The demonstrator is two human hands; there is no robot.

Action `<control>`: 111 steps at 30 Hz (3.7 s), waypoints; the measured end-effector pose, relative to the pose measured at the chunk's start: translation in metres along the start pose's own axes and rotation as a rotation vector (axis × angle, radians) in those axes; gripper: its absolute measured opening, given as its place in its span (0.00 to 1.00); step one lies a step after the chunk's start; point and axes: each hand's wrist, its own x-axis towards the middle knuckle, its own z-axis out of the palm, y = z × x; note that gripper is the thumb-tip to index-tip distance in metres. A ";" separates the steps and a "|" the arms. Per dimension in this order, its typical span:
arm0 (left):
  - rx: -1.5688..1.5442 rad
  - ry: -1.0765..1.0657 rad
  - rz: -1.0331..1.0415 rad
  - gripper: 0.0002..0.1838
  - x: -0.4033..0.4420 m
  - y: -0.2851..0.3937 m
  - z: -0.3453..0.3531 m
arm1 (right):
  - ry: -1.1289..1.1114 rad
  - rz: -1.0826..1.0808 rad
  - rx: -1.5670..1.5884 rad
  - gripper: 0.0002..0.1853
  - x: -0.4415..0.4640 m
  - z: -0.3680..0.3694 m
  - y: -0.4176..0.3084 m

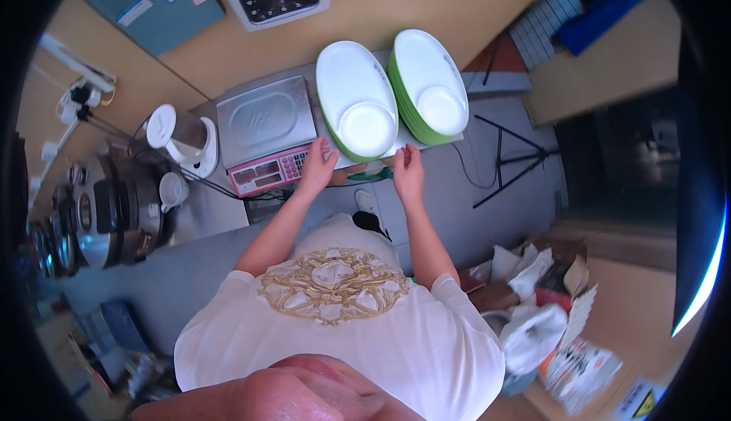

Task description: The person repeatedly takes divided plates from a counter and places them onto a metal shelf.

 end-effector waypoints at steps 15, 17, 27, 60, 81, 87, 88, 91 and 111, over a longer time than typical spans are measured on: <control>0.126 0.269 -0.162 0.43 0.015 0.053 0.043 | -0.376 -0.390 -0.131 0.36 0.091 0.009 -0.009; 0.111 0.286 -0.169 0.42 0.011 0.058 0.041 | -0.377 -0.399 -0.108 0.36 0.090 0.005 -0.015; -0.558 0.340 -0.055 0.44 -0.044 0.092 0.019 | -0.534 -0.306 0.354 0.33 0.041 -0.016 -0.076; -1.054 1.403 -0.285 0.26 -0.516 -0.014 -0.162 | -1.756 -0.495 0.314 0.29 -0.402 0.154 -0.162; -1.008 2.031 -0.266 0.31 -0.581 -0.081 -0.352 | -2.330 -0.641 0.156 0.28 -0.642 0.386 -0.266; -0.991 2.157 -0.238 0.30 -0.594 -0.096 -0.386 | -2.435 -0.646 0.077 0.29 -0.689 0.420 -0.286; -0.979 2.182 -0.224 0.30 -0.598 -0.100 -0.387 | -2.459 -0.630 0.061 0.29 -0.698 0.425 -0.285; -0.956 2.233 -0.242 0.30 -0.614 -0.099 -0.398 | -2.523 -0.599 0.031 0.29 -0.727 0.436 -0.278; -0.862 2.199 -0.208 0.28 -0.845 -0.169 -0.515 | -2.516 -0.585 0.102 0.29 -0.991 0.437 -0.291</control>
